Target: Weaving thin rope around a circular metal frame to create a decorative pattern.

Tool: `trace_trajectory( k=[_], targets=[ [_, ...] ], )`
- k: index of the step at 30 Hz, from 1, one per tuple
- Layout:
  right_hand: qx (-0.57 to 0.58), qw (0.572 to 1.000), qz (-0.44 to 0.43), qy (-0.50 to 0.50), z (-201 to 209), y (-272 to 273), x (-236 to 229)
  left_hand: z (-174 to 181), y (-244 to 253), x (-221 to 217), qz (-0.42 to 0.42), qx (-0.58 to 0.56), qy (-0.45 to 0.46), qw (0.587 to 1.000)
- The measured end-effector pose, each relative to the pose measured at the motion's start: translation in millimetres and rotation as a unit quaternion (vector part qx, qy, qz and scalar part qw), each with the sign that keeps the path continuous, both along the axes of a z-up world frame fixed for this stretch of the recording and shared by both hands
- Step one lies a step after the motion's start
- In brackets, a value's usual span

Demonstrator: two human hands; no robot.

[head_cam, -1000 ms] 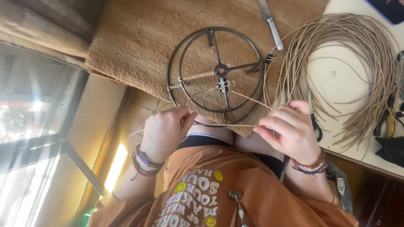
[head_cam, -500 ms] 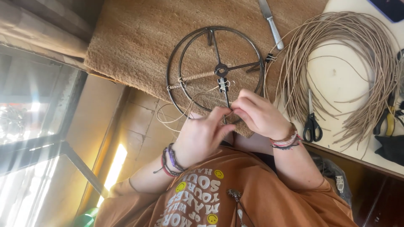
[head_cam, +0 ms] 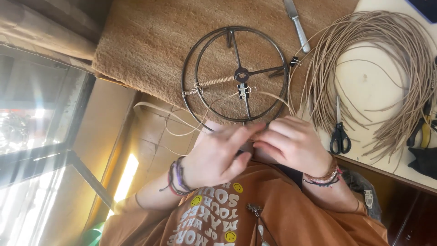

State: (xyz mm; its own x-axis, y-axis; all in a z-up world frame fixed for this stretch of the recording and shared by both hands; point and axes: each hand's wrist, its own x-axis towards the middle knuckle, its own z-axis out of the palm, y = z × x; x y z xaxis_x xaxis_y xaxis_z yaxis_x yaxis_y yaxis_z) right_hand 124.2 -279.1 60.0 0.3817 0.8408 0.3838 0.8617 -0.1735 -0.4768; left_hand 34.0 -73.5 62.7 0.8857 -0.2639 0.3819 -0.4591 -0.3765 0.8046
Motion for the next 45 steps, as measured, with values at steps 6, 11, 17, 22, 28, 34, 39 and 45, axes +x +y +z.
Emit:
trace_trajectory(
  k=[6, 11, 17, 22, 28, 34, 39, 45],
  targets=[
    [-0.066, 0.984, -0.153, 0.063, 0.9, -65.3, 5.6, -47.9, 61.6, -18.8, 0.247, 0.413, 0.183, 0.857],
    [-0.013, 0.992, -0.08, 0.094, -3.7, -25.5, 23.7, -50.9, 66.7, -4.8, 0.268, 0.361, 0.024, 0.893],
    [0.002, 0.975, -0.221, 0.013, -68.2, 11.8, 44.9, -76.0, 17.6, 41.9, 0.233, 0.317, -0.058, 0.918],
    [-0.071, 0.957, -0.283, -0.008, -82.0, 31.4, 45.1, -125.4, 12.9, 64.1, 0.205, 0.402, -0.002, 0.892],
    [-0.005, 0.95, -0.31, 0.033, -95.6, 37.6, 43.5, -101.7, 20.4, 61.8, 0.209, 0.366, -0.014, 0.907],
    [0.038, 0.953, -0.291, 0.079, -114.6, 28.4, 45.9, -81.3, 30.7, 59.7, 0.239, 0.378, -0.135, 0.884],
    [0.122, 0.894, -0.373, 0.216, -96.2, 1.0, 48.2, -98.2, 42.8, 57.7, 0.196, 0.351, -0.098, 0.91],
    [-0.012, 0.871, -0.475, 0.126, -165.9, -122.3, 90.2, -53.2, 62.6, 53.6, 0.136, 0.303, -0.072, 0.94]
  ],
)
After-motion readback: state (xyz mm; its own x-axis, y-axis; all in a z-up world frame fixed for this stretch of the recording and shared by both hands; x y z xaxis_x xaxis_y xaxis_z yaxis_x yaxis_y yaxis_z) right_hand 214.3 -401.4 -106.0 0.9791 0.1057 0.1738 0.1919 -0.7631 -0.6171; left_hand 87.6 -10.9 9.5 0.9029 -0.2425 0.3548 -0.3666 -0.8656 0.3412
